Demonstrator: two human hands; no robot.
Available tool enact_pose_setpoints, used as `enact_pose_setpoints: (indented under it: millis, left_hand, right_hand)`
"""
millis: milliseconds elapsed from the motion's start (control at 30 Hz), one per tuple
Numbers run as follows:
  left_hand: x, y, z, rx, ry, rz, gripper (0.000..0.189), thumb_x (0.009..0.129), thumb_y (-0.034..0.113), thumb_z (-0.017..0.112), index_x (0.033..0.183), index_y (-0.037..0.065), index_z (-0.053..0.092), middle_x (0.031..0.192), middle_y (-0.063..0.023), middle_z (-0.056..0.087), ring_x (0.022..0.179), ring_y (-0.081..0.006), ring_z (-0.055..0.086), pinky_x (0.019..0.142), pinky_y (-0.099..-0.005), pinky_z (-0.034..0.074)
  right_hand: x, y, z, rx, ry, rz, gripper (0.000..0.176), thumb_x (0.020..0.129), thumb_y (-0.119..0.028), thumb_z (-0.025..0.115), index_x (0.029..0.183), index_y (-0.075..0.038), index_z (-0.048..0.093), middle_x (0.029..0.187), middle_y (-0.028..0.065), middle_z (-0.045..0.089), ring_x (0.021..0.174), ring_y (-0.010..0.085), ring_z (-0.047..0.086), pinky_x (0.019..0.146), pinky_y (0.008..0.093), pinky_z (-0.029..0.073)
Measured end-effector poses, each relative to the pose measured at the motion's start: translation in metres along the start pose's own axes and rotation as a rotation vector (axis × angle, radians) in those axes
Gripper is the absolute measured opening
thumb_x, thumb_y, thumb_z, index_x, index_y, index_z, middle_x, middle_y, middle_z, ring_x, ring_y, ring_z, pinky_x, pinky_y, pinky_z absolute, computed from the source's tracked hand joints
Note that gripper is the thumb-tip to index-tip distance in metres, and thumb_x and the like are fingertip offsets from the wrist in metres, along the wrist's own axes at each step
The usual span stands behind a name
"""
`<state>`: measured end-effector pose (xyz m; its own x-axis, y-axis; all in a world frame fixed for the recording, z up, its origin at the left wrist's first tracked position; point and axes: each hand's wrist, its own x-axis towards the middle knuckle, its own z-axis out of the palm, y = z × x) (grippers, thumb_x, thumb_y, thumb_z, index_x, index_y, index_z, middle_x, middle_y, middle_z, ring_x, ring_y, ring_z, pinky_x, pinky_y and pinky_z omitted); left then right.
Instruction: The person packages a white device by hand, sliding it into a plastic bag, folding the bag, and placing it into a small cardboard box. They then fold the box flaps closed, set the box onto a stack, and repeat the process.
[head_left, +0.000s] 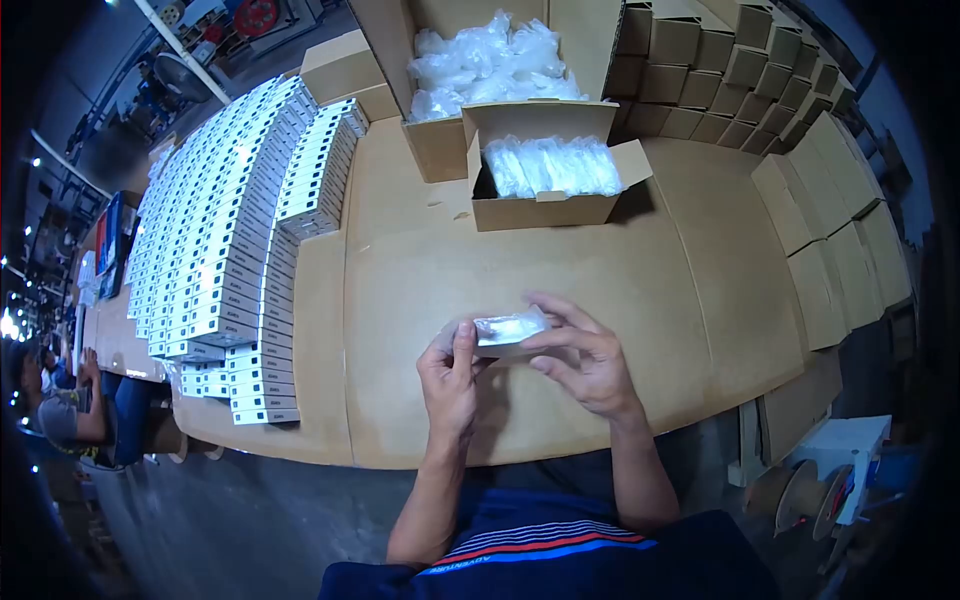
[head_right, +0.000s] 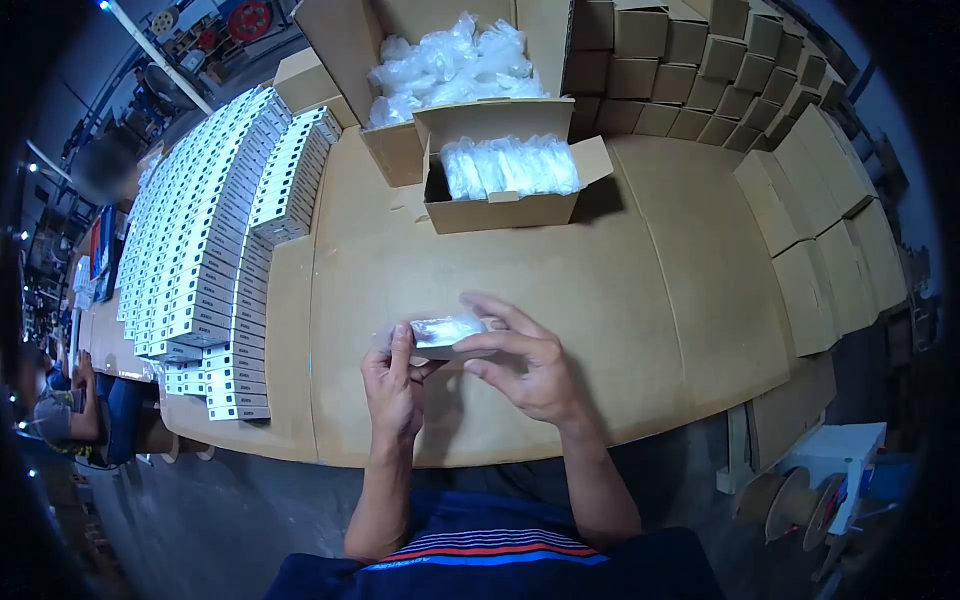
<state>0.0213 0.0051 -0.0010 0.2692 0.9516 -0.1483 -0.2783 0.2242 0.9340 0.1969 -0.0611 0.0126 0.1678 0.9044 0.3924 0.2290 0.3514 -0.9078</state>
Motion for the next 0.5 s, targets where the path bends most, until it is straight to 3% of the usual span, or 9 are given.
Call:
enact_pose_setpoints:
  millis: [33, 67, 133, 200, 333, 433, 467, 500]
  left_hand:
    - [0.001, -0.002, 0.001, 0.007, -0.004, 0.006, 0.034, 0.109, 0.028, 0.051, 0.111, -0.002, 0.068, 0.100, -0.0084, 0.071, 0.089, -0.0165, 0.072, 0.077, -0.0354, 0.065]
    - [0.001, -0.005, 0.001, -0.027, -0.021, 0.000, 0.034, 0.110, 0.029, 0.050, 0.113, -0.001, 0.067, 0.101, -0.0085, 0.070, 0.090, -0.0168, 0.072, 0.077, -0.0356, 0.065]
    - [-0.001, -0.008, 0.000, -0.093, -0.046, -0.008, 0.035, 0.110, 0.029, 0.049, 0.116, -0.001, 0.066, 0.103, -0.0087, 0.070, 0.091, -0.0173, 0.072, 0.078, -0.0360, 0.065]
    - [0.000, -0.004, -0.004, -0.126, -0.046, -0.032, 0.034, 0.110, 0.027, 0.048, 0.129, 0.001, 0.060, 0.103, -0.0092, 0.068, 0.093, -0.0166, 0.070, 0.079, -0.0332, 0.062]
    - [0.000, 0.014, 0.000, -0.109, -0.069, -0.019, 0.040, 0.111, 0.023, 0.045, 0.147, 0.006, 0.047, 0.107, -0.0103, 0.066, 0.096, -0.0167, 0.067, 0.082, -0.0309, 0.060]
    - [-0.001, 0.013, -0.008, 0.092, -0.171, 0.077, 0.046, 0.109, 0.018, 0.049, 0.153, 0.008, 0.039, 0.110, -0.0113, 0.065, 0.099, -0.0171, 0.066, 0.085, -0.0306, 0.059]
    - [-0.002, 0.014, -0.008, 0.189, -0.227, 0.147, 0.047, 0.103, 0.008, 0.059, 0.149, 0.006, 0.045, 0.112, -0.0116, 0.065, 0.104, -0.0168, 0.066, 0.086, -0.0298, 0.059]
    - [-0.002, 0.015, -0.009, 0.258, -0.287, 0.190, 0.047, 0.102, 0.006, 0.060, 0.147, 0.005, 0.047, 0.114, -0.0119, 0.065, 0.105, -0.0174, 0.066, 0.088, -0.0309, 0.059]
  right_hand:
    - [0.001, -0.001, 0.002, -0.042, -0.064, 0.042, 0.027, 0.084, -0.001, 0.079, 0.109, -0.010, 0.078, 0.132, 0.0185, 0.065, 0.120, 0.0291, 0.065, 0.097, 0.0352, 0.053]
    - [-0.001, 0.005, 0.004, -0.087, -0.044, 0.049, 0.033, 0.077, 0.001, 0.083, 0.109, -0.009, 0.078, 0.118, 0.0148, 0.072, 0.112, 0.0264, 0.068, 0.091, 0.0337, 0.055]
    - [0.001, 0.007, 0.002, -0.145, -0.046, 0.078, 0.033, 0.077, 0.000, 0.083, 0.109, -0.009, 0.078, 0.110, 0.0131, 0.075, 0.107, 0.0258, 0.069, 0.089, 0.0342, 0.056]
    - [0.004, 0.006, 0.004, -0.151, -0.031, 0.057, 0.034, 0.076, -0.001, 0.083, 0.109, -0.009, 0.079, 0.103, 0.0113, 0.077, 0.102, 0.0248, 0.071, 0.090, 0.0365, 0.056]
    - [0.006, 0.001, 0.002, -0.169, -0.048, 0.095, 0.035, 0.076, -0.002, 0.084, 0.110, -0.008, 0.078, 0.111, 0.0133, 0.076, 0.109, 0.0265, 0.070, 0.095, 0.0388, 0.054]
    - [0.005, 0.001, -0.002, -0.159, -0.047, 0.141, 0.036, 0.076, -0.003, 0.084, 0.111, -0.007, 0.077, 0.120, 0.0148, 0.073, 0.116, 0.0281, 0.068, 0.101, 0.0400, 0.052]
    - [0.004, 0.003, -0.005, -0.176, -0.047, 0.147, 0.036, 0.076, -0.004, 0.084, 0.111, -0.007, 0.077, 0.123, 0.0153, 0.072, 0.118, 0.0287, 0.067, 0.103, 0.0403, 0.051]
    - [0.003, 0.004, -0.007, -0.193, -0.046, 0.154, 0.037, 0.076, -0.004, 0.084, 0.112, -0.006, 0.077, 0.125, 0.0159, 0.071, 0.120, 0.0294, 0.066, 0.104, 0.0407, 0.051]
